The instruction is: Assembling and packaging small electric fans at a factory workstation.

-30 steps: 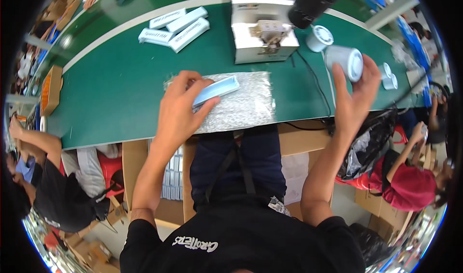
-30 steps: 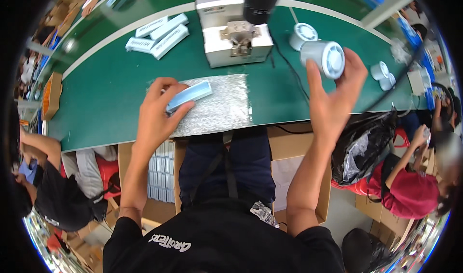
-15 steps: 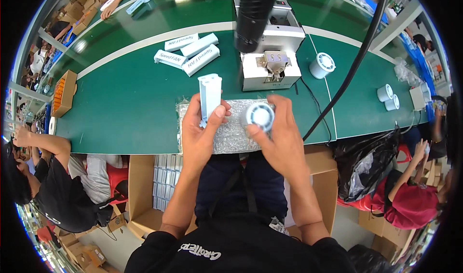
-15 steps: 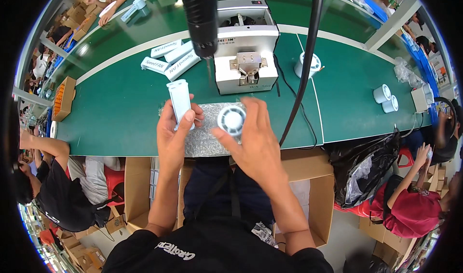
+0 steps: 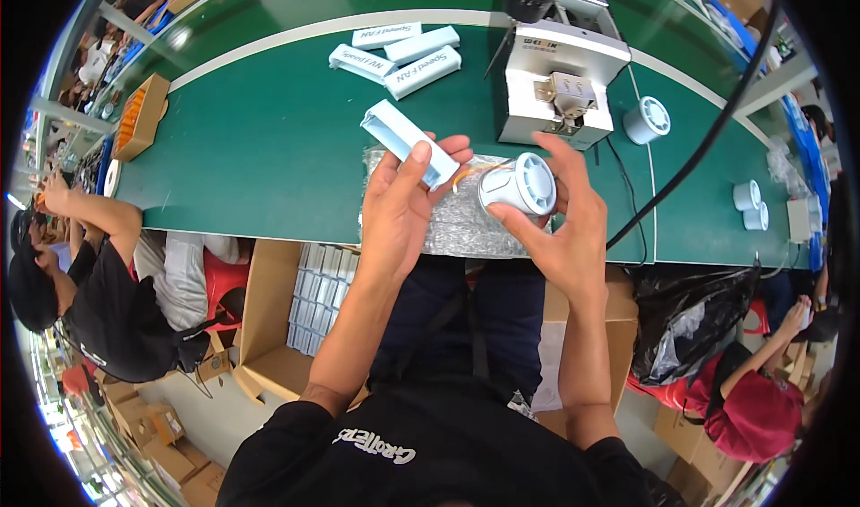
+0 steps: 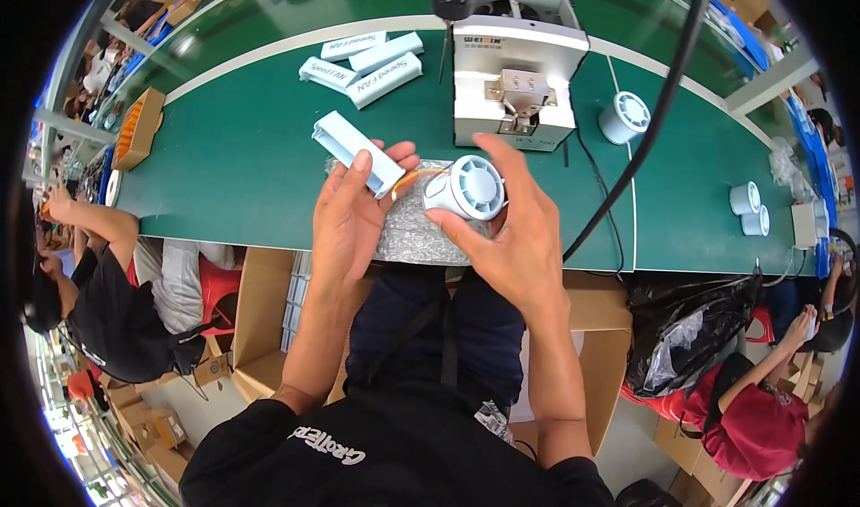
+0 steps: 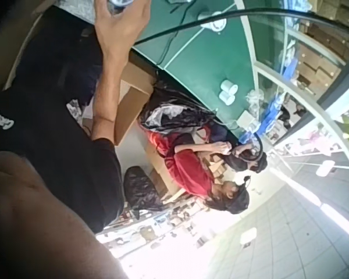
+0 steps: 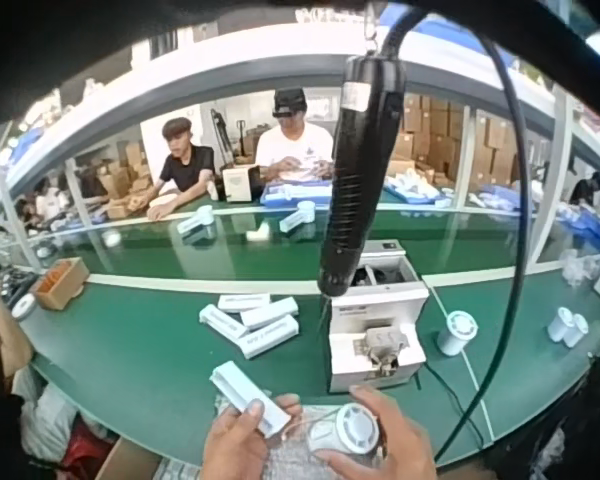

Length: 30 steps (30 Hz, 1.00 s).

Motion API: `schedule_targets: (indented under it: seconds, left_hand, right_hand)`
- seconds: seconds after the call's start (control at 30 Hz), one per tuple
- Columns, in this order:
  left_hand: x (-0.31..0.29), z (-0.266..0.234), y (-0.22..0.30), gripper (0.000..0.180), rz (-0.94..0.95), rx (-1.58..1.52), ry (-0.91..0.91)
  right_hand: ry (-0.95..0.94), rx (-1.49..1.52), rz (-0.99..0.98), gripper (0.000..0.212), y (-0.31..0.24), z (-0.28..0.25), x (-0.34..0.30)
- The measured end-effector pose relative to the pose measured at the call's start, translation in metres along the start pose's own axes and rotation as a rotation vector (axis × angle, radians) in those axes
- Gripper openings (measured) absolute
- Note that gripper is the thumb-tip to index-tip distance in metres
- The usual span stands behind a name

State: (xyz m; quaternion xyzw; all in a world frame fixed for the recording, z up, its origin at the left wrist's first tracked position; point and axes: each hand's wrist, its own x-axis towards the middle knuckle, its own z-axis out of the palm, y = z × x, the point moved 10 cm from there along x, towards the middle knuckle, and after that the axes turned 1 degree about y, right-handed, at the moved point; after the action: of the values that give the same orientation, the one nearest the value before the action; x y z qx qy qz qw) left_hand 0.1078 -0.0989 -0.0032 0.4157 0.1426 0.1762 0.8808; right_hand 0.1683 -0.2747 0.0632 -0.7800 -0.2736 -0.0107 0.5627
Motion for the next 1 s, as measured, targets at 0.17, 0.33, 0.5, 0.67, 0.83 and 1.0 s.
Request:
schedule_targets:
  seconds: [0.17, 0.33, 0.5, 0.67, 0.83, 1.0]
  left_hand:
    - [0.0, 0.001, 0.003, 0.035, 0.029, -0.112, 0.031]
    - [-0.002, 0.009, 0.007, 0.035, 0.105, -0.092, 0.05]
    - [-0.003, 0.007, 0.011, 0.036, 0.212, -0.007, 0.109]
    - [-0.003, 0.007, 0.012, 0.038, 0.269, 0.023, 0.109]
    - [-0.005, 0.011, 0.012, 0.039, 0.286, 0.034, 0.087]
    - [-0.006, 0.016, 0.012, 0.037, 0.27, 0.032, 0.027]
  right_hand:
    - [0.12, 0.051, 0.08, 0.058, 0.002, 0.01, -0.009]
    - [0.156, 0.03, 0.071, 0.059, 0.003, 0.013, -0.011]
    - [0.108, 0.045, 0.003, 0.061, -0.005, 0.021, -0.019]
    - [0.033, 0.177, 0.071, 0.057, -0.003, 0.026, -0.029]
    - [-0.112, 0.504, 0.186, 0.05, 0.01, 0.041, -0.034]
    - [-0.254, 0.712, 0.463, 0.041, 0.022, 0.051, -0.039]
